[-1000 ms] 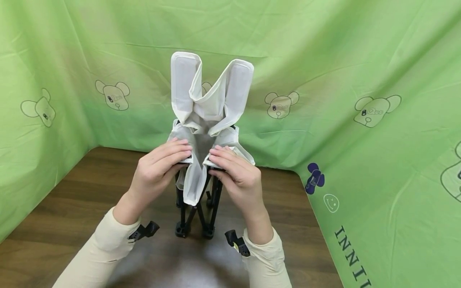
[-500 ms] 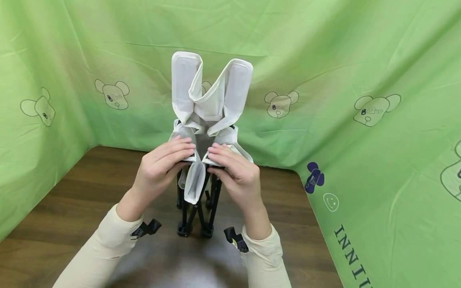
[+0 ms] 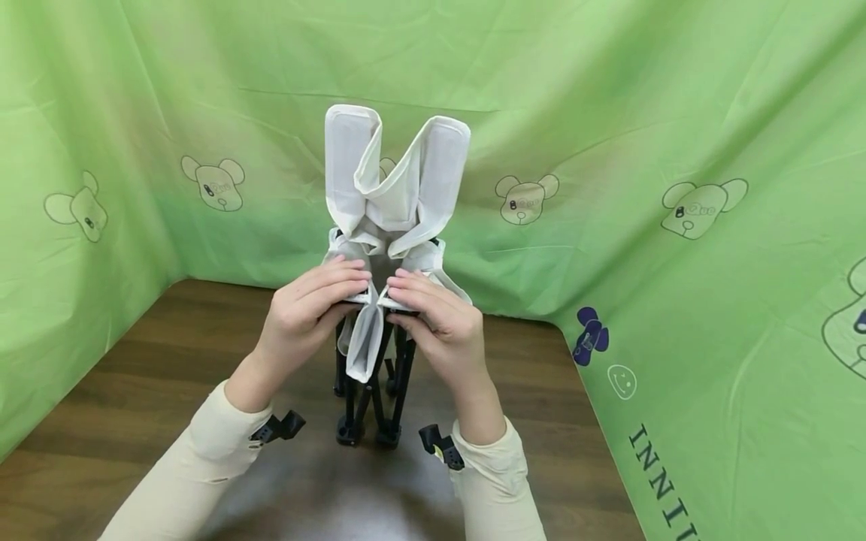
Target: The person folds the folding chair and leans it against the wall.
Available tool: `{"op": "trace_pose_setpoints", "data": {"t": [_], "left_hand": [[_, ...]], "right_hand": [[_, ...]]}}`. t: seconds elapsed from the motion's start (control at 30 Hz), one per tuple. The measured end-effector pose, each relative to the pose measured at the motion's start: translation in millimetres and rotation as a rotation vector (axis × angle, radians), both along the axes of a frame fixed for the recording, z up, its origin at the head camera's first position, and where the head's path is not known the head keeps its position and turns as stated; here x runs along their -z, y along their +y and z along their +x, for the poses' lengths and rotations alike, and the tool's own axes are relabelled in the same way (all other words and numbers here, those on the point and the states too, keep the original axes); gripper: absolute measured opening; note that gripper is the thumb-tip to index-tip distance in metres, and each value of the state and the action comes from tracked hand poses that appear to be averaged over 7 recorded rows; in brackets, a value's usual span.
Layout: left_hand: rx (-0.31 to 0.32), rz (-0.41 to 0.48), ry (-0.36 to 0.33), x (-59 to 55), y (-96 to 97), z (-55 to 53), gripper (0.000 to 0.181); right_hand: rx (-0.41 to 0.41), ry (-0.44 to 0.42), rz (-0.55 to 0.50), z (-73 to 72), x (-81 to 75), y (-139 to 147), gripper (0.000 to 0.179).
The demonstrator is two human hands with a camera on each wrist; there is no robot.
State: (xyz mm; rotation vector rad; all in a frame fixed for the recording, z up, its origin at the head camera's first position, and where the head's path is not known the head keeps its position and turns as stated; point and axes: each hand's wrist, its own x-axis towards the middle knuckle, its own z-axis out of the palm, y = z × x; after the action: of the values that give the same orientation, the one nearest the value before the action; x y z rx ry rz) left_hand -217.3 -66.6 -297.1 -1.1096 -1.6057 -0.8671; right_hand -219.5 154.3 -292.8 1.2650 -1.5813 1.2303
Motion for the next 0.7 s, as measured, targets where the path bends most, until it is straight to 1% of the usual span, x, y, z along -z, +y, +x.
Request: {"op": "trace_pose_setpoints", "data": {"t": [0.13, 0.33, 0.53, 0.7], "left_hand": [[0.010, 0.007, -0.006, 1.3, 0.3, -1.9, 0.030], [0.031, 0.013, -0.021, 0.7, -0.6, -8.5, 0.029], [0.056, -0.003, -0.050, 1.1, -0.8, -13.4, 0.030], [0.089, -0.012, -0.049, -1.6, 0.3, -16.6, 0.029]], "right_hand": [[0.002, 0.007, 0.006, -2.1, 1.5, -1.0, 0.037], [0.009, 0.008, 0.030, -8.4, 0.4, -3.9, 0.037], [0.003, 0.015, 0.042, -12.2, 0.6, -2.6, 0.035], [0.020, 0.024, 0.073, -12.5, -2.6, -1.5, 0.035]]}}
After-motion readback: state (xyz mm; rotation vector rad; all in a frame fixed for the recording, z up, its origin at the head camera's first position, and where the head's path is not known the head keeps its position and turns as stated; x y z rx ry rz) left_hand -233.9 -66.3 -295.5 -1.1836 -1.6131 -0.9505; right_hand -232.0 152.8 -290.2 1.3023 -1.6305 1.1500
